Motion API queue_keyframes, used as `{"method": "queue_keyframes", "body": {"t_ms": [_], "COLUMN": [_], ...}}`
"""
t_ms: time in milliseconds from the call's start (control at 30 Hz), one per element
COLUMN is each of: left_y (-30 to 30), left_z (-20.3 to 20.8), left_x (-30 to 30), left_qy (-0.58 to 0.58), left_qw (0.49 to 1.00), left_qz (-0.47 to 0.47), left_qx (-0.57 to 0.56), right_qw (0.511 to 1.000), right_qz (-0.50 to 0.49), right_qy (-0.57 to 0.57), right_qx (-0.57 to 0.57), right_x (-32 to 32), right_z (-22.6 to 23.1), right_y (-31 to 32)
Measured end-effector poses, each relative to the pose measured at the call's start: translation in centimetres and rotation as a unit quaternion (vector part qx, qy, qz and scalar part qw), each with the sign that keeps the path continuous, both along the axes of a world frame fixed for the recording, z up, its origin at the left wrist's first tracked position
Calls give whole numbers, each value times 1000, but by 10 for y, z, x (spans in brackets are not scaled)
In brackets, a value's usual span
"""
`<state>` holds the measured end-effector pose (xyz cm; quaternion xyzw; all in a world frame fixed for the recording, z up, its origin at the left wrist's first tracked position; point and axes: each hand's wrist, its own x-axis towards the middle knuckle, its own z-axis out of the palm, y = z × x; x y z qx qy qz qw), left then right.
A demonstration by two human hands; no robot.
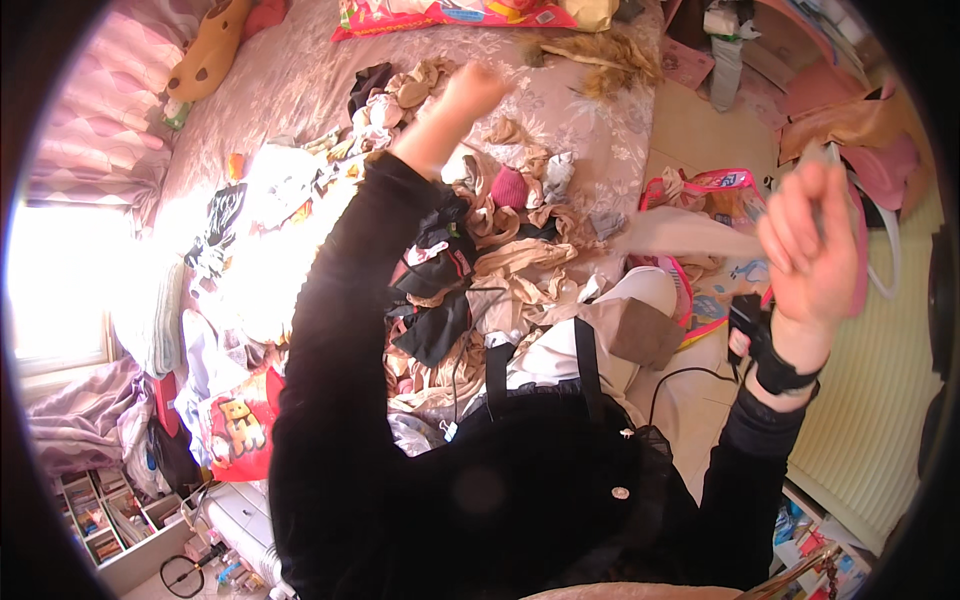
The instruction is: The person sits on the floor and folds various small clothing items one by one, including socks, underwear, and shirts. They place each folded item into a pink mesh laundry bag.
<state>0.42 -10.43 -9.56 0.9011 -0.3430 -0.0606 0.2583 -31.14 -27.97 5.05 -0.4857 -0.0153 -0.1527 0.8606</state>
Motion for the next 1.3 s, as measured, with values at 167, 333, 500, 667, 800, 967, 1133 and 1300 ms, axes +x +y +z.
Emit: {"method": "queue_keyframes", "body": {"t_ms": [167, 333, 500, 667, 800, 967, 1133, 1300], "left_y": [46, 25, 36, 45, 45, 59, 76, 96], "left_z": [-262, -236, -52, 88, 129, 116, 54, -45], "left_x": [9, 59, 47, -23, -94, -126, -125, -130], "left_qy": [113, 189, 339, 294, 334, 404, 330, 356], "left_qw": [961, 940, 869, 903, 885, 848, 885, 843], "left_qz": [251, 231, -69, -206, -301, -323, -313, -400], "left_qx": [-2, -163, -353, -236, -121, -112, -102, -45], "right_qw": [991, 980, 972, 982, 973, 973, 971, 959], "right_qz": [-93, -104, -125, 3, 102, 48, 168, -280], "right_qy": [95, 172, 198, 184, 163, 49, -52, 20], "right_qx": [15, -16, -2, -46, 128, 222, 159, 43], "right_x": [-39, -54, -46, 25, 86, 90, 26, -85], "right_z": [-13, -40, -53, -70, -85, -60, -4, 33], "right_y": [16, 26, 10, 37, 73, 58, -4, -62]}}
